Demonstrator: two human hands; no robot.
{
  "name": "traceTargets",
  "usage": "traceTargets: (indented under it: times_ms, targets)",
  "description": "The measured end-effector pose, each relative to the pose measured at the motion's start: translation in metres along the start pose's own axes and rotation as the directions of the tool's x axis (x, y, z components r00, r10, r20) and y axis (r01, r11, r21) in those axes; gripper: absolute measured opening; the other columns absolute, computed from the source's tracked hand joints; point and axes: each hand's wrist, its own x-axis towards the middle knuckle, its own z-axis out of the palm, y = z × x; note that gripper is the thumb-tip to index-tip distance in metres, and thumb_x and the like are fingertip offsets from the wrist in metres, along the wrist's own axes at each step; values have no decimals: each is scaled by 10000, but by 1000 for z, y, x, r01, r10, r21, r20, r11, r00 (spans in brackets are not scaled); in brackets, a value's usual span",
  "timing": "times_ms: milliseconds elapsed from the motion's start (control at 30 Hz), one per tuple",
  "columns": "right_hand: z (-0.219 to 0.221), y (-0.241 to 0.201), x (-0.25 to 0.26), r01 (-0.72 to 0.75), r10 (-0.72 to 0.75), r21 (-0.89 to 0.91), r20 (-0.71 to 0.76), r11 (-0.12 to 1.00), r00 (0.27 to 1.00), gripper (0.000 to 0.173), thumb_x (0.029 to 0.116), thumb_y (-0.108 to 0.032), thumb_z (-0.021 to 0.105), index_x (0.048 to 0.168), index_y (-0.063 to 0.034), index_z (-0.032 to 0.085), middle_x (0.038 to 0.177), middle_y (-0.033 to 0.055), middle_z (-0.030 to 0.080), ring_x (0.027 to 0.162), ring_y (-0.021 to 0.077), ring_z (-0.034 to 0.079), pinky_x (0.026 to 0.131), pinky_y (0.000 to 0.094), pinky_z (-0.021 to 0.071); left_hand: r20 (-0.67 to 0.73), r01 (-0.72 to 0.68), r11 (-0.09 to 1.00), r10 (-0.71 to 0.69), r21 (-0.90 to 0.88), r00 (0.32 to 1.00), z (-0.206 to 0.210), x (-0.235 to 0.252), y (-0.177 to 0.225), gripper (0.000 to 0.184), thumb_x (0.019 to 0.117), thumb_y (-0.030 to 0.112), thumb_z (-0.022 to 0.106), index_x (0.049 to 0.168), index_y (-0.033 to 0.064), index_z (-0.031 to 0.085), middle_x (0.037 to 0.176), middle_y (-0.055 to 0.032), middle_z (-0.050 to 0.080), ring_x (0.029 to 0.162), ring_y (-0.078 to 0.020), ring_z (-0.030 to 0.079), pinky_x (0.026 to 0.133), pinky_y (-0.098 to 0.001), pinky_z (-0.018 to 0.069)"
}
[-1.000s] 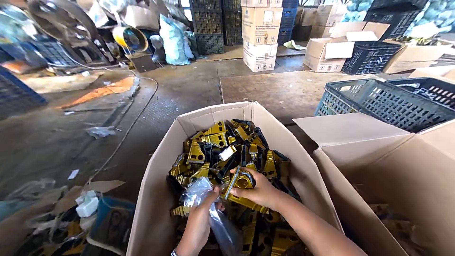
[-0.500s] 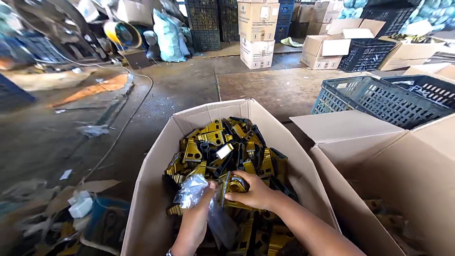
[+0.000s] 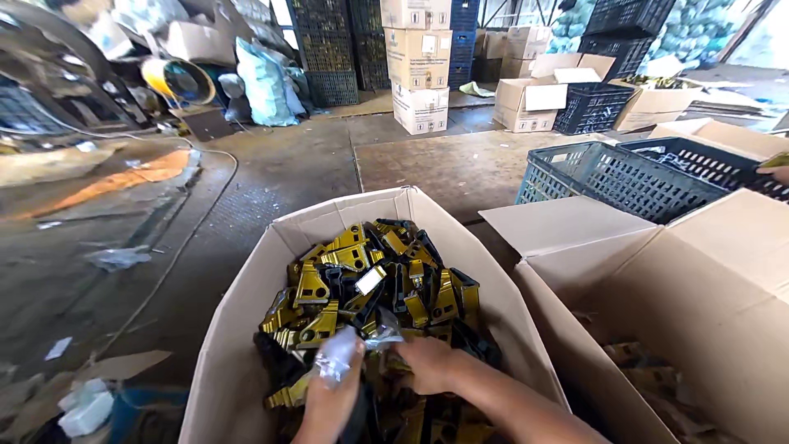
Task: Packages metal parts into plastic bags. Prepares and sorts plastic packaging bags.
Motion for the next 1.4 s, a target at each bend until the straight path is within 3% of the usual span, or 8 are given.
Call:
traceTargets:
  times_ms: [167,267,367,733,900,1067,1233,1400]
  targets:
    - [-27,5,-39,97,-87,98,-103,990,991,558,885,-239,802,1346,-2,596,1214,267,655,1155,416,626,1013,614,464,-160,121,943,-177,-311,971,-22,17,-1,165,1057,95,469,1093,-19,582,801,26,681,740,-70,692,756,-259,607]
    - [-42,8,-50,306,-5,502,-514,809,858,698,856,-264,809,1403,53,513,1240,181,658,1115,199,655,980,361,538,-165,98,957,-147,-271,975,-21,11,7,145,1031,70,500,1074,-16,608,801,51,665,749,-35,671,771,-230,589]
    - [-37,1,-43,387,-55,679,-456,624,888,775,828,-217,817,1463,17,440,1327,131,617,1164,123,633,986,278,542,-47,112,963,-127,-243,991,-16,5,13,152,1013,82,545,1101,-22,613,879,34,676,807,-35,669,799,-227,581]
    - [-22,-6,-35,359,-95,473,-494,805,864,677,889,-276,779,1400,65,494,1205,181,664,1088,133,651,973,276,516,96,203,916,-181,-347,979,-1,3,28,126,940,41,658,1049,18,599,888,14,677,821,-76,680,793,-265,597]
    - [-12,-10,-31,235,-199,-37,-664,971,721,433,956,-217,682,1291,50,618,1272,272,640,1046,399,694,870,520,568,79,90,970,-73,-227,994,2,6,21,50,947,35,645,991,13,634,768,36,671,646,-55,661,652,-237,598]
    - [2,-29,-13,-8,-22,-151,-195,989,980,550,966,-26,598,1480,28,410,1489,287,448,1178,456,621,951,565,525,26,157,962,-155,-225,988,1,-3,23,101,951,57,627,1039,12,645,886,25,656,768,-12,611,722,-184,523]
    - [1,-24,2,-50,52,22,-114,999,992,794,928,-112,691,1570,7,241,1512,277,417,1238,435,584,1009,561,495,26,-347,867,362,359,932,14,-8,0,270,867,33,674,1091,-109,722,1049,-237,731,966,-295,734,907,-383,584]
    - [-3,-9,-1,30,48,470,-152,882,987,828,883,-127,768,1579,-52,325,1509,223,472,1362,325,506,1127,477,420,46,-182,954,177,240,983,17,-2,-4,323,930,101,668,1147,-137,640,1039,-223,706,972,-242,694,911,-364,554]
